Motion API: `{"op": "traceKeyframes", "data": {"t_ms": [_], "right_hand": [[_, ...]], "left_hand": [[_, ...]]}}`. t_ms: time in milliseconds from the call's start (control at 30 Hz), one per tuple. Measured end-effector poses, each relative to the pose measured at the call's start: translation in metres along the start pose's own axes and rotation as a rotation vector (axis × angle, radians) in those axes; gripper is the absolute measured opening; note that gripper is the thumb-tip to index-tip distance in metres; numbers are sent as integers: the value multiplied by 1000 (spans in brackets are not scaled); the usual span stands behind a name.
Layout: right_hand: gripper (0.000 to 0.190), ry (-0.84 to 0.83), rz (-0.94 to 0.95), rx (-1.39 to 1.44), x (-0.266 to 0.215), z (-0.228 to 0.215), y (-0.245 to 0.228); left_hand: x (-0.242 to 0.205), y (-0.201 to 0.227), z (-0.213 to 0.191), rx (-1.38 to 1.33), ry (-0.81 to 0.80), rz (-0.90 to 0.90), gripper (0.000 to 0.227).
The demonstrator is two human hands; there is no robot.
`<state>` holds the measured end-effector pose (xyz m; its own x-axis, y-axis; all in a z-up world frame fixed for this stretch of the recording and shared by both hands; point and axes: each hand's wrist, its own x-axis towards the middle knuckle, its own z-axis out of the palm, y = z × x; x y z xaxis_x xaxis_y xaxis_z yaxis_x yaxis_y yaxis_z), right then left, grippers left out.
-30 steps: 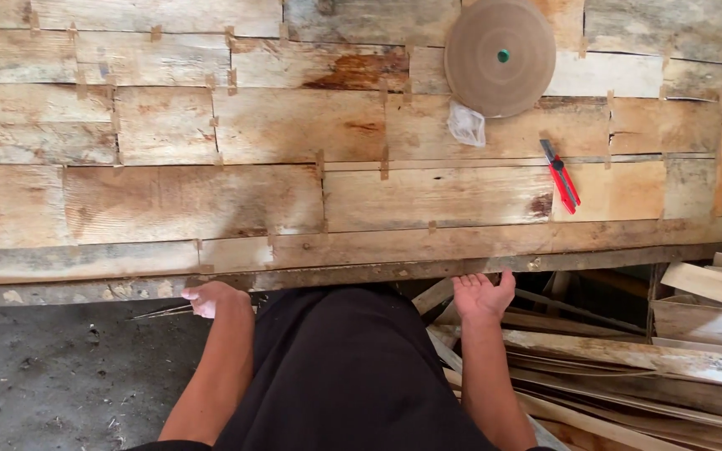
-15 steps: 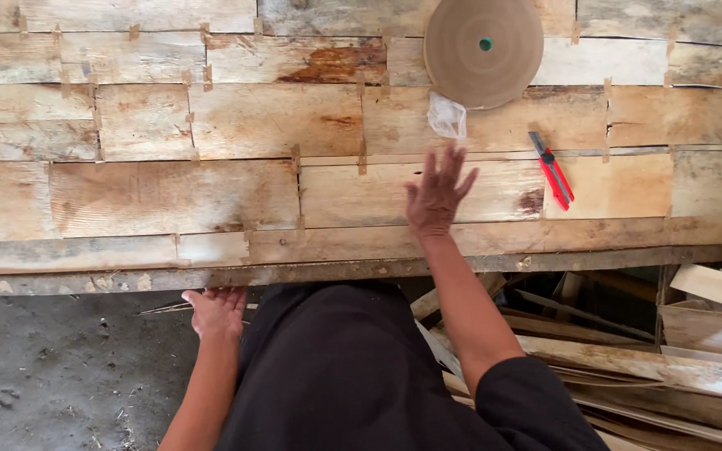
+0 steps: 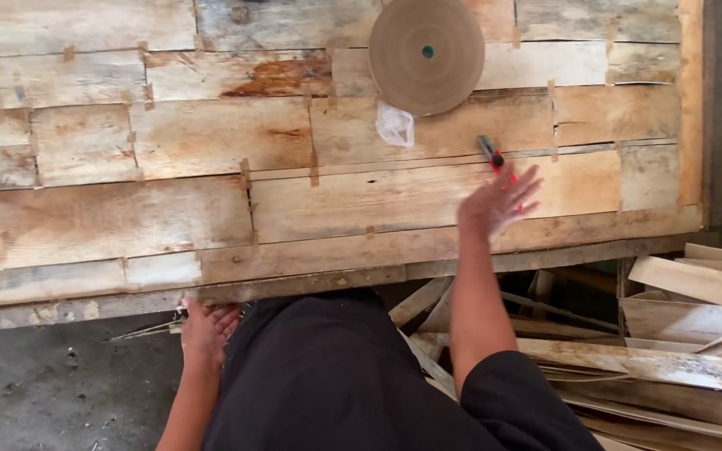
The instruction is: Arranging and joining small wood veneer pieces on a workbench using adhesive tape and a utility knife.
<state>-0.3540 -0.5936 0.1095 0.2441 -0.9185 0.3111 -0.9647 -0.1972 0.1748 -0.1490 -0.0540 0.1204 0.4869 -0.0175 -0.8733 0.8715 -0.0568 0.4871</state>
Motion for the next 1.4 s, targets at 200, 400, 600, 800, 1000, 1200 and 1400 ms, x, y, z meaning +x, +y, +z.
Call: {"op": "traceKeyframes", "data": {"t_ms": [200,400,600,800,1000,1200,1400], "right_hand": [[31,-279,-131,80,27,-24,63],[21,-383,0,185,36,-28,94],[36,-126,380,883,4,-12,150],[19,-337,561,1532,-20,-23,151],[14,-402,254,1539,38,-5,132],[15,-542,-74,1371,119,23,95],[16,-628,-242,1276,150,32,79]], "left_hand": [[-20,-13,30,470,-177,7,72],[-51,24,85,1035,-369,299,62],[-73,54,114,1141,-429,510,56],[-55,36,126,1183,-492,628,56],[-77,20,175,1387,-445,547,52],[-64,-45,215,1327,-172,632,58],[-80,-66,228,1217,132,572,63]]}}
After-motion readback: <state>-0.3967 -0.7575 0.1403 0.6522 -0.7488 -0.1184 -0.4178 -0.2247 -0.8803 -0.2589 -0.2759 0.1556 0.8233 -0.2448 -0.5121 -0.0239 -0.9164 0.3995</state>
